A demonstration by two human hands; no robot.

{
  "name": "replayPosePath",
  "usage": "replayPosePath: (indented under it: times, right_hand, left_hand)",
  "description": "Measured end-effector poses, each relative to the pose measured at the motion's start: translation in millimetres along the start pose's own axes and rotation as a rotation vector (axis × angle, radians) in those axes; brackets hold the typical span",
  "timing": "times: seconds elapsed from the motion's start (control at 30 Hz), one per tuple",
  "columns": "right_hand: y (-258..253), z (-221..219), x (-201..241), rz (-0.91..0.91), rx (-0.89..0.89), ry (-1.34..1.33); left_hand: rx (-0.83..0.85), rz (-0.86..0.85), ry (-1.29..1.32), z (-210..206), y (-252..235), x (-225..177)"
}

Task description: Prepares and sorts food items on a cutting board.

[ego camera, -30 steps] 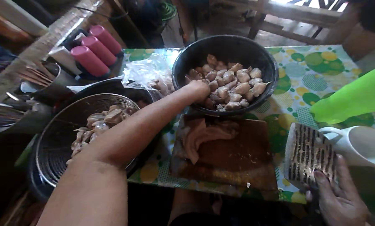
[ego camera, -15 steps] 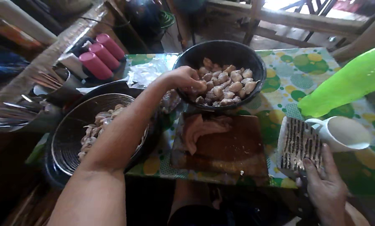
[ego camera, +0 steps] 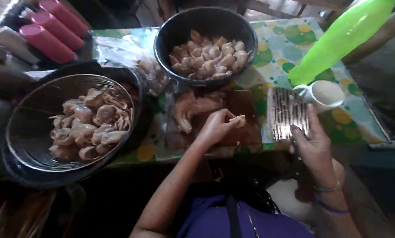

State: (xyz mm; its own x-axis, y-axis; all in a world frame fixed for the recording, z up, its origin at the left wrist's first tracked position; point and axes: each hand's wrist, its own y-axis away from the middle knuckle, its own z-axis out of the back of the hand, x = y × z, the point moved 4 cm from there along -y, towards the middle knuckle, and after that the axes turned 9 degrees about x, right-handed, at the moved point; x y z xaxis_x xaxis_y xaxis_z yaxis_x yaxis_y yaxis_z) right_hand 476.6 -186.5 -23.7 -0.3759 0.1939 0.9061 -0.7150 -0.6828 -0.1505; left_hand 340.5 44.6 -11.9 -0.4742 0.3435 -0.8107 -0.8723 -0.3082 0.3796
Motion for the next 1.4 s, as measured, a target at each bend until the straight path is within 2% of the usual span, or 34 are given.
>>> replayPosePath:
  times: [0.13,0.27,0.4,0.57,0.73,0.87,0.97,1.13,1.4]
  right_hand:
    - [13.4,-7.6,36.0,0.105,0.141,0.430]
    - [15.3,-25.0,59.0,0.248,0.217,0.656]
    - [13.4,-35.9,68.9,0.208,0.294,0.770]
    - [9.4,-48.3,87.3,0.219,0.323,0.905]
    - [-9.2,-69.8,82.7,0.177,0.387,0.958]
    - [-12.8,-52.6,69.8,0.078,0.433,0.847]
    - [-5.9,-38.2,65.1,0.037,0.400,0.802]
    - [10.1,-40.1,91.8,0.187,0.276,0.879]
    - [7.4,-66.8,95.3,0.228,0.341,0.959]
  left_hand:
    - [-0.215,0.062,-0.150,-14.2,2.7,14.0]
    - [-0.391,-0.191,-0.281,-17.8,0.4,14.4]
    - [-0.370,-0.276,-0.254,-17.0,-3.7,19.3]
    - [-0.344,-0.274,-0.233,-12.8,-7.7,23.4]
    - [-0.298,-0.268,-0.249,-9.8,-8.2,21.1]
    - [-0.298,-0.283,-0.238,-9.5,-2.3,24.1]
    - [-0.303,-0.250,-0.223,-12.7,4.8,26.6]
    - [-0.378,-0.235,-0.174,-18.3,3.1,27.8]
    - [-0.354,-0.234,-0.168,-15.4,2.6,29.2]
